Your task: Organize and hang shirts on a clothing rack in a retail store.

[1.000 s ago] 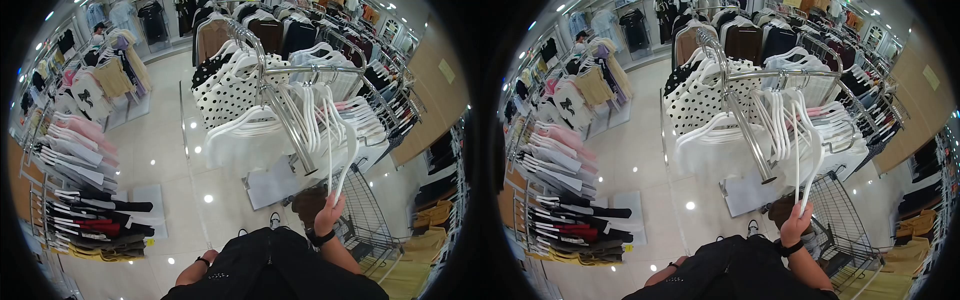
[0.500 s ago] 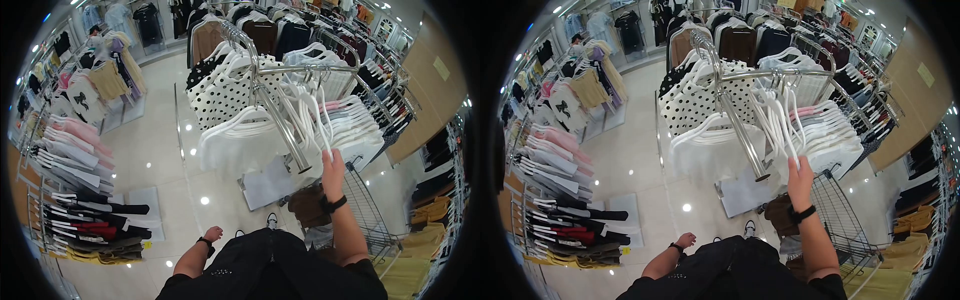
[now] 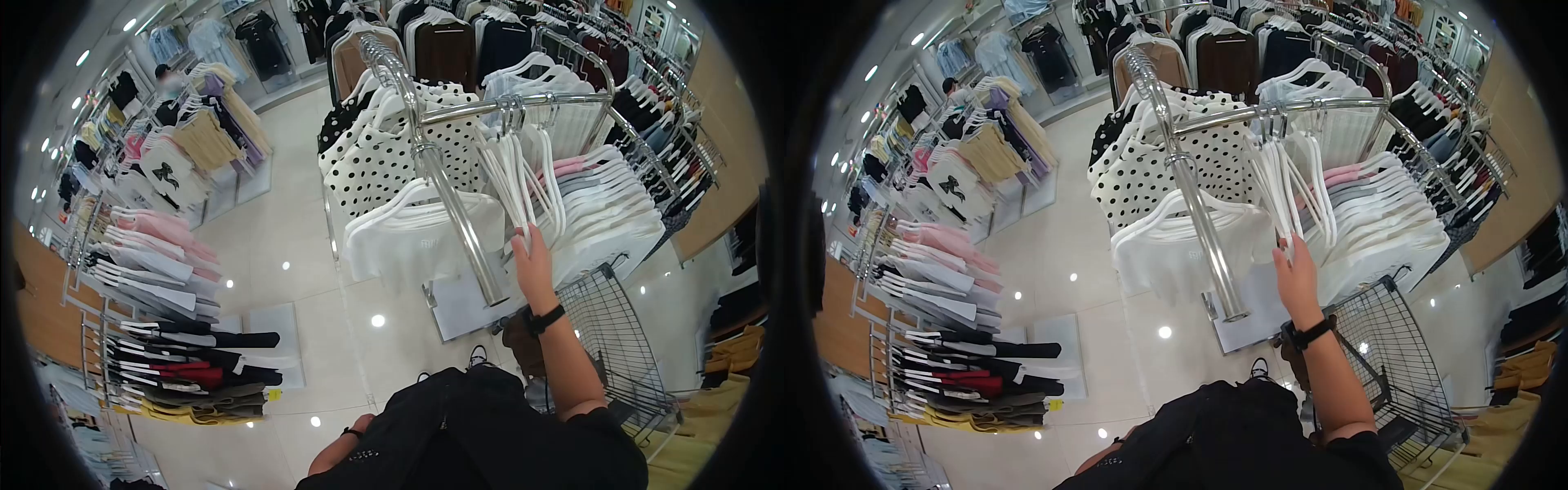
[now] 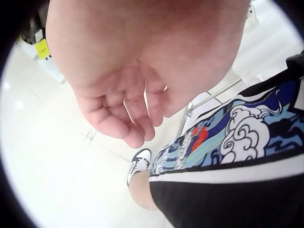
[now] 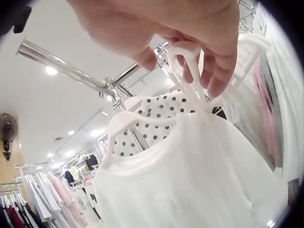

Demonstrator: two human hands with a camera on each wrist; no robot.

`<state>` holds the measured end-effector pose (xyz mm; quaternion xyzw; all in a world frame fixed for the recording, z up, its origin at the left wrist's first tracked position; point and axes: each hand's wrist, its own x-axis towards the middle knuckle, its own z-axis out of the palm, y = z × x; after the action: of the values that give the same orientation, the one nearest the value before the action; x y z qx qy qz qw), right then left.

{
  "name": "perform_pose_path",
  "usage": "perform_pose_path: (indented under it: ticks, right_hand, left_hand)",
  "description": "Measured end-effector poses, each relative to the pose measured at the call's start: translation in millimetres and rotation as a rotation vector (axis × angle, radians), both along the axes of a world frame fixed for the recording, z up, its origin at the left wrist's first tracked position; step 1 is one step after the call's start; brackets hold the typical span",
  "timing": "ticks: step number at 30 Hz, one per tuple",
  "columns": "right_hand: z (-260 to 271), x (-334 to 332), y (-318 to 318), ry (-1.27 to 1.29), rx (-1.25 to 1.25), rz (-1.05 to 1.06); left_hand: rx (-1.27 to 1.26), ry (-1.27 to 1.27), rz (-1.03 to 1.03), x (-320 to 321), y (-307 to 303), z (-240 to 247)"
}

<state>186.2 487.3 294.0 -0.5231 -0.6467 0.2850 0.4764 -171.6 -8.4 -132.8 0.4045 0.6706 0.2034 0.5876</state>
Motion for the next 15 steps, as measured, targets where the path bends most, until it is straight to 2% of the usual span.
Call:
perform_pose_path:
  ticks: [2, 3, 5, 6, 7, 8, 9, 10, 11, 12, 15]
  right_hand:
    - [10.9, 9.9, -8.7, -0.062, 0.072, 0.034]
    - [13.0, 19.4, -10.1, -0.055, 0.063, 0.032]
    - [18.0, 42.5, -3.9, -0.162, 0.233, 0.109]
    - [20.9, 57.0, 4.5, -0.153, 0.239, 0.115]
    - [22.7, 73.9, 13.3, -0.049, 0.114, 0.081]
    - [23.6, 86.5, 22.1, 0.053, -0.014, 0.050]
    - [24.6, 93.4, 30.9, 0.060, -0.018, 0.063]
    - [26.8, 98.9, 41.6, 0.031, 0.044, 0.026]
    - [29.0, 104.8, 53.9, 0.004, 0.111, -0.013]
    - [23.1, 110.2, 66.7, 0.009, 0.064, 0.012]
    - [15.5, 115.4, 98.0, 0.081, -0.089, 0.105]
  left_hand:
    - [-0.189, 0.242, -0.138, 11.4, 1.2, 9.9]
    - [-0.198, 0.248, -0.141, 12.5, 5.6, 13.8]
    - [0.140, 0.356, -0.513, 14.0, 21.7, 20.7]
    - [0.141, 0.366, -0.507, 22.0, 0.3, 20.2]
    - [0.019, 0.342, -0.330, 30.1, 23.2, 39.1]
    - [-0.102, 0.313, -0.150, 32.8, 77.6, 84.1]
    - [-0.012, 0.424, -0.313, 40.9, 100.1, 91.4]
    - [0.160, 0.206, -0.152, 34.3, 107.7, 46.1]
    - [0.036, 0.252, -0.097, 49.0, 134.7, 70.9]
    - [-0.194, 0.019, 0.272, 64.9, 164.8, 80.3]
    - [-0.087, 0.052, 0.256, 103.5, 229.9, 122.6]
